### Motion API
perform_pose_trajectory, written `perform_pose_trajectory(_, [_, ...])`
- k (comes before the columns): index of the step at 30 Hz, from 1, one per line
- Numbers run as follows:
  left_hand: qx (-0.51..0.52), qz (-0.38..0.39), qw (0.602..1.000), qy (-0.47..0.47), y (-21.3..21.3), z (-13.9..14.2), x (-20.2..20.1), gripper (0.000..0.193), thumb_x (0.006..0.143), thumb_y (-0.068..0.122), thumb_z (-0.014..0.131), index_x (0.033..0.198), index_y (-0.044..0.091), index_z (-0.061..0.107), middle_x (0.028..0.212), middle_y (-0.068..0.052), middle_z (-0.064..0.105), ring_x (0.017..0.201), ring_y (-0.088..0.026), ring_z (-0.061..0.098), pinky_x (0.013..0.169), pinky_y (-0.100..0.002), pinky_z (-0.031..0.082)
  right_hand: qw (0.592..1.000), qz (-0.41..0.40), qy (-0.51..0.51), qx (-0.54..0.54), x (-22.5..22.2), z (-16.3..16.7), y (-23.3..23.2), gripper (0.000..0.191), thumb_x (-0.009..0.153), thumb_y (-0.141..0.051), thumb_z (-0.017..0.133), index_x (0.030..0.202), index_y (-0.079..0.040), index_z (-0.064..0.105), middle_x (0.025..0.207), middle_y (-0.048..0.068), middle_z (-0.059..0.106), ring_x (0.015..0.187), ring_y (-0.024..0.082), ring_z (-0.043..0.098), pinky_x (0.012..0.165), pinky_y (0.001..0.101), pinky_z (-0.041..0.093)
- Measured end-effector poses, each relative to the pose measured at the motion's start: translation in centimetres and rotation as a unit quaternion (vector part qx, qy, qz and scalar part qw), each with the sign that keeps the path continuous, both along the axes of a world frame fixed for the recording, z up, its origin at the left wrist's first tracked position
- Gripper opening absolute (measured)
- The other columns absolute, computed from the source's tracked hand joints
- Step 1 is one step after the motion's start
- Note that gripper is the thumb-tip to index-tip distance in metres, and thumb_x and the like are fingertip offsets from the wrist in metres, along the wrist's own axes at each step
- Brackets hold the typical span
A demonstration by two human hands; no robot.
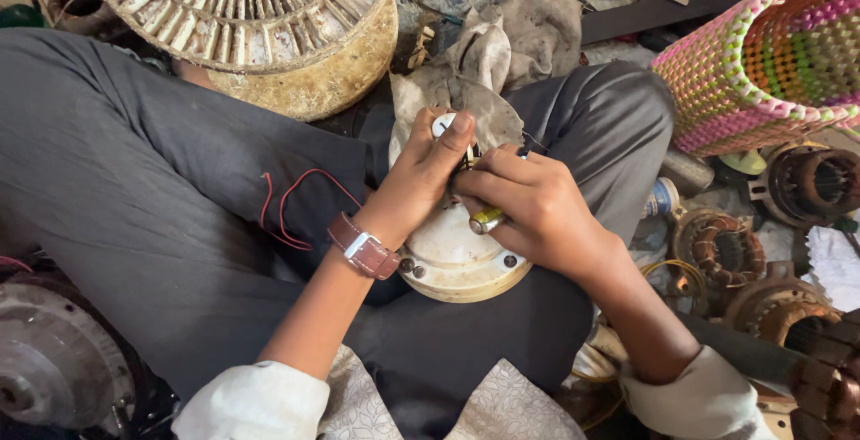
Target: The person sits on the floor of a cluttered repair workshop and works on a ceiling fan motor assembly resting on their lap. They use a screwdriver to unscrew and adjust parts, handle the copper winding and wiring, reposition the motor housing, and manipulate small components on the fan base.
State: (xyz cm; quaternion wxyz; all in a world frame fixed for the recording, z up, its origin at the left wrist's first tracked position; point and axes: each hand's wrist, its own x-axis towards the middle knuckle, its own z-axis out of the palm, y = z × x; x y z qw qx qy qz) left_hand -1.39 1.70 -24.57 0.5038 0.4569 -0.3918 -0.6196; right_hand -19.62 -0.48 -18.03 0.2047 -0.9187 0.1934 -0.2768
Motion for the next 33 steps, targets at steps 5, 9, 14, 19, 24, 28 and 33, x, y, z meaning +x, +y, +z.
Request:
perform_pose_trajectory(5, [-0.019,0.025,0.998,-0.058,0.7,1.3,0.7,0.060,0.098,0.060,0.057,0.125,0.007,0.050,0.110,-0.004,0.061,0.104,-0.010,0.056,0.093,-0.027,0.048,0.998,-0.042,-0.033,0.017,1.1,0.1,1.1,0.031,0.074,0.000,0.079,0.104,-0.006,0.071,0.099,0.008,0.064,0.090,0.029,0.066,0.077,0.0383,0.053])
perform_pose_trajectory(9, [-0.032,-0.142,0.988,0.051,2.5,2.6,5.5,0.071,0.093,0.033,0.075,0.149,0.005,0.041,0.133,-0.005,0.056,0.124,-0.015,0.052,0.106,-0.031,0.044,0.984,-0.090,-0.075,0.132,2.5,0.7,3.1,0.030,0.079,0.002,0.078,0.108,-0.005,0.071,0.105,0.012,0.061,0.094,0.026,0.068,0.079,0.0350,0.055])
perform_pose_trajectory(14, [-0.035,-0.229,0.973,0.019,2.6,2.2,9.7,0.099,0.079,0.006,0.085,0.159,0.010,0.028,0.148,-0.004,0.054,0.139,-0.017,0.049,0.114,-0.033,0.043,0.982,-0.164,-0.055,0.081,5.0,1.4,5.6,0.023,0.082,0.000,0.081,0.102,-0.005,0.073,0.101,0.009,0.072,0.093,0.026,0.070,0.080,0.0340,0.055])
perform_pose_trajectory(19, [-0.054,-0.223,0.970,0.082,2.7,1.6,10.8,0.103,0.072,-0.004,0.088,0.159,0.006,0.034,0.146,-0.007,0.054,0.139,-0.019,0.050,0.116,-0.037,0.045,0.949,-0.250,-0.070,0.181,7.0,2.5,6.9,0.017,0.082,-0.001,0.080,0.098,-0.003,0.075,0.096,0.007,0.076,0.088,0.017,0.075,0.077,0.0298,0.057])
perform_pose_trajectory(24, [-0.028,-0.213,0.972,0.091,2.6,1.6,12.0,0.104,0.070,-0.002,0.088,0.157,0.009,0.033,0.144,-0.004,0.055,0.137,-0.017,0.051,0.113,-0.036,0.047,0.918,-0.270,-0.080,0.280,8.3,3.3,6.8,0.017,0.086,0.003,0.077,0.103,-0.001,0.076,0.096,0.003,0.078,0.092,0.008,0.073,0.082,0.0251,0.058])
perform_pose_trajectory(28, [-0.055,-0.212,0.973,0.069,2.5,1.7,12.6,0.100,0.071,-0.001,0.089,0.156,0.007,0.036,0.140,-0.005,0.057,0.136,-0.017,0.053,0.113,-0.035,0.048,0.878,-0.277,-0.138,0.366,9.6,3.3,6.2,0.041,0.081,0.009,0.077,0.117,0.000,0.060,0.099,0.004,0.072,0.094,0.006,0.069,0.080,0.0221,0.055])
perform_pose_trajectory(33, [-0.057,-0.206,0.975,0.060,2.6,2.3,13.4,0.096,0.070,0.002,0.092,0.152,0.007,0.042,0.132,-0.006,0.062,0.128,-0.018,0.057,0.108,-0.036,0.051,0.851,-0.284,-0.183,0.402,10.7,2.8,6.6,0.043,0.080,0.011,0.078,0.114,0.000,0.054,0.098,0.004,0.067,0.093,0.007,0.066,0.080,0.0214,0.056])
